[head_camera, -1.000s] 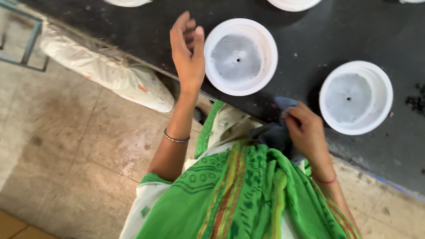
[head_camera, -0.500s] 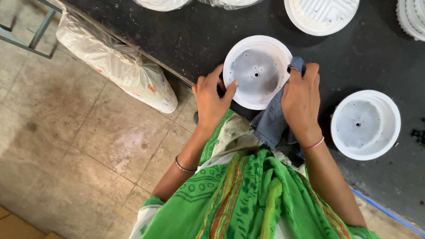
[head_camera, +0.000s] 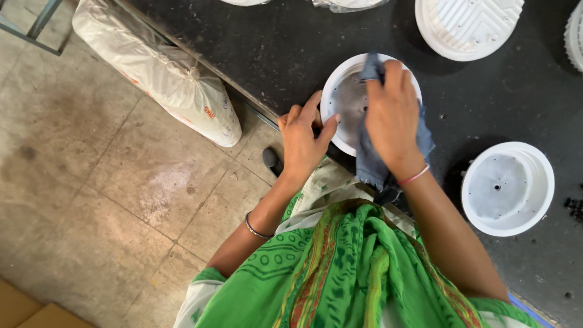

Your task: The person picks small black screws from the workbench and presses them into holes on round white plastic light fixture covers. They stack finished covers, wrap some in plastic film, and wipe the covers with a cloth.

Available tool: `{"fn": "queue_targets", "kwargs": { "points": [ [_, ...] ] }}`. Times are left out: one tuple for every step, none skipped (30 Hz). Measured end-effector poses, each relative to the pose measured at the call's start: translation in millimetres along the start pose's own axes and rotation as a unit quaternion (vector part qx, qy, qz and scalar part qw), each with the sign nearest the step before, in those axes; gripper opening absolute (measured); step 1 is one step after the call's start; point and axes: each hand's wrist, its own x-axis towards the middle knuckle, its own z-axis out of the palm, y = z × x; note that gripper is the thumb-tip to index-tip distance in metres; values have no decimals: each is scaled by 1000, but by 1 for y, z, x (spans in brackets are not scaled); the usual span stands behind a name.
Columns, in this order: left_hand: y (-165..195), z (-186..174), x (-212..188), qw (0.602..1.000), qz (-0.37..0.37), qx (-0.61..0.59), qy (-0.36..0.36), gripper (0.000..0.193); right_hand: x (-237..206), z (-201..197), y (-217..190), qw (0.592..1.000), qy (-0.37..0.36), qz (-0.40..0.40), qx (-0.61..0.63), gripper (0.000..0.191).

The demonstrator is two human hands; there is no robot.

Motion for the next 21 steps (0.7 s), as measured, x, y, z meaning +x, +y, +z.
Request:
{"fn": "queue_targets", "kwargs": {
  "points": [
    [-1,1,0,1000,-2,-4,0,49,0,1,-5,1000,-10,-19,23,25],
    [-1,2,0,1000,-1,-3,5,50,1,2,-9,998,-19,-37,46,21],
    [-2,3,0,1000,0,-2,11,50,0,2,-12,996,-28,-56,68,17],
    [-3,3,0,1000,1,-1,16,51,-1,1,-14,993,-35,-70,88,18],
    [-4,3,-1,1000,0,-2,15,52,-1,1,-14,990,-41,-83,107,19],
    [-4,3,-1,1000,-1,-4,14,53,-1,0,-14,986,-48,-95,125,20],
    [-5,3,-2,1000,-2,-6,10,54,-1,-1,-13,992,-32,-78,97,26],
    [-5,3,-2,1000,-1,-7,10,54,0,-1,-12,996,-15,-59,69,33],
    [-5,3,-2,1000,-1,-7,9,53,1,-1,-11,998,1,-40,41,40],
    [-5,3,-2,1000,-1,-8,10,53,2,-1,-11,998,-6,-40,49,34],
    [-4,4,-2,1000,-3,-10,12,52,3,0,-11,997,-13,-43,56,28],
    [-4,4,-2,1000,-5,-11,12,52,3,1,-12,997,-20,-43,64,22],
    [-4,4,-1,1000,-6,-12,12,52,3,2,-15,994,-22,-58,88,22],
    [-4,4,0,1000,-6,-10,8,53,2,4,-17,991,-24,-72,111,22],
    [-4,3,0,1000,-8,-8,3,53,1,5,-19,987,-27,-86,132,22],
    [-4,3,-1,1000,-10,-6,-2,53,1,7,-20,990,-22,-68,118,24],
    [-4,4,0,1000,-7,-6,4,52,1,8,-19,993,-17,-50,104,25],
    [-3,5,0,1000,-5,-5,10,51,1,9,-17,995,-12,-32,90,26],
    [-3,5,0,1000,-3,-4,16,49,2,10,-14,998,3,-10,63,30],
    [-3,5,0,1000,-4,-4,14,49,4,10,-9,999,18,10,35,34],
    [-3,6,0,1000,-5,-4,13,49,5,10,-4,999,32,30,8,38]
  ]
}}
